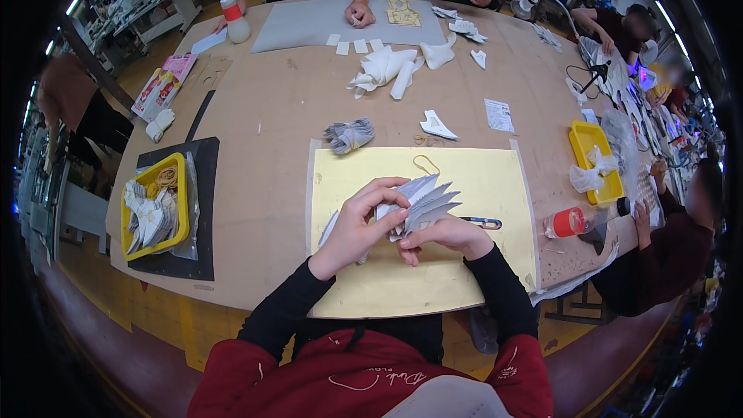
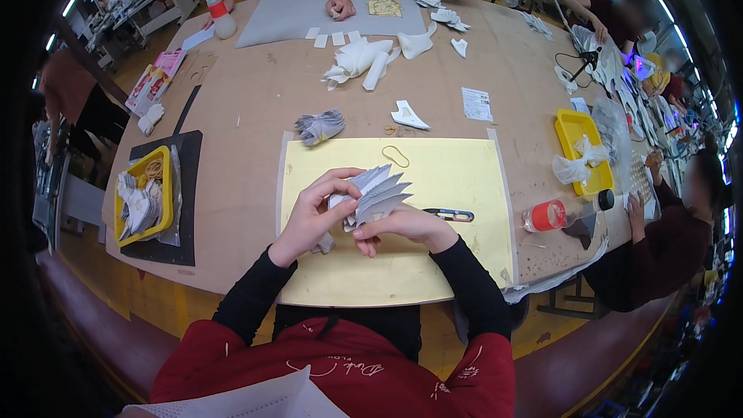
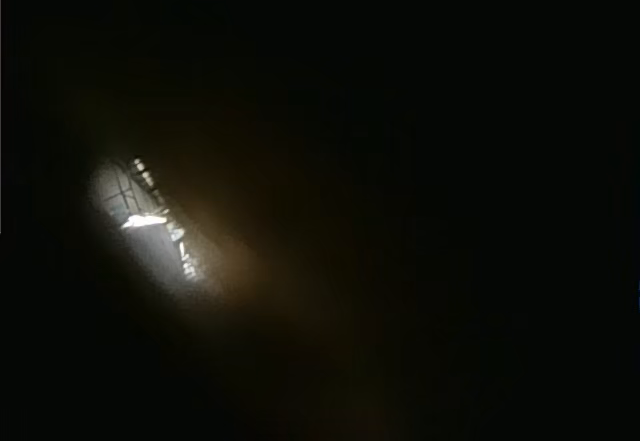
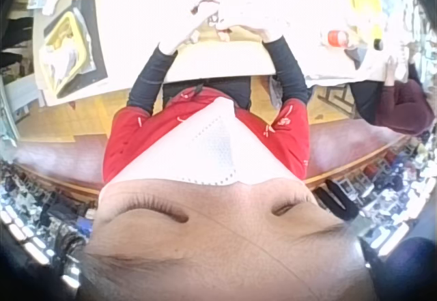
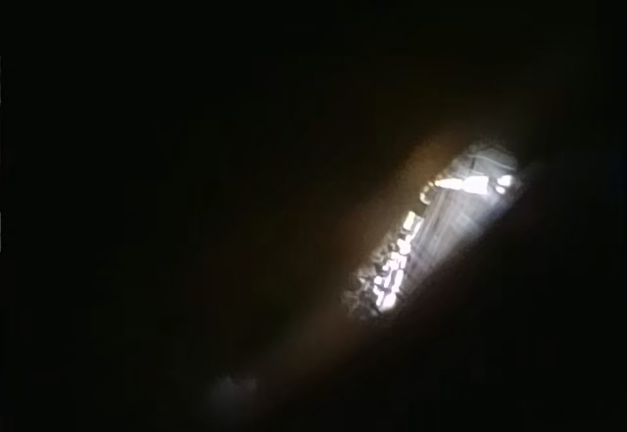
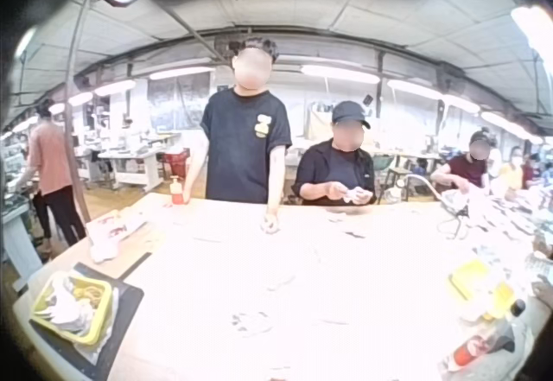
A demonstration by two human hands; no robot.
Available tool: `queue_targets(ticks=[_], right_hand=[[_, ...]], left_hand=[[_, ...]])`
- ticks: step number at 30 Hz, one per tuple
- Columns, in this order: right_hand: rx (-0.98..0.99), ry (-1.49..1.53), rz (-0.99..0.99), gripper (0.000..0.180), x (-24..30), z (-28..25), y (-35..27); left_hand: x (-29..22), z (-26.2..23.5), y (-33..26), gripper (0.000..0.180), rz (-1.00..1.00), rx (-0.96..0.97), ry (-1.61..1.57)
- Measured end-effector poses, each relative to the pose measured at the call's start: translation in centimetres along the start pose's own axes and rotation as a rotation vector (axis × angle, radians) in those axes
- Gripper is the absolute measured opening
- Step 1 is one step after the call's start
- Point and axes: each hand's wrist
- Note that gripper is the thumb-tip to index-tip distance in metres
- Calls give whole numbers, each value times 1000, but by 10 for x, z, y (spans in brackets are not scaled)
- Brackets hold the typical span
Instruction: The person assembles small white decorative items at a shared workbench. They handle a stack of pre-cut pieces, separate them, and use a small black tool to shape or attach parts. The person also uses a rubber band to bundle the stack and places finished items into a yellow tray.
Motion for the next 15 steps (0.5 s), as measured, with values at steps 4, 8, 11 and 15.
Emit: queue_targets(ticks=[4,8,11,15], right_hand=[[3,0,-2,11,1,1,-1],[-7,13,4,11,6,6,-4],[11,-43,-24,14,5,7,-2],[-37,-35,2,13,-1,5,2]], left_hand=[[-3,-1,0,15,-1,11,-7],[-2,-1,0,14,15,7,-1],[-2,-1,-2,14,14,8,44],[11,0,-1,27,84,-15,83]])
Point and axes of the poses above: each hand's wrist, its own y-axis towards the middle knuckle, its own z-axis out of the palm, x = y × z, and after that the axes turned 7 degrees about y, right-handed
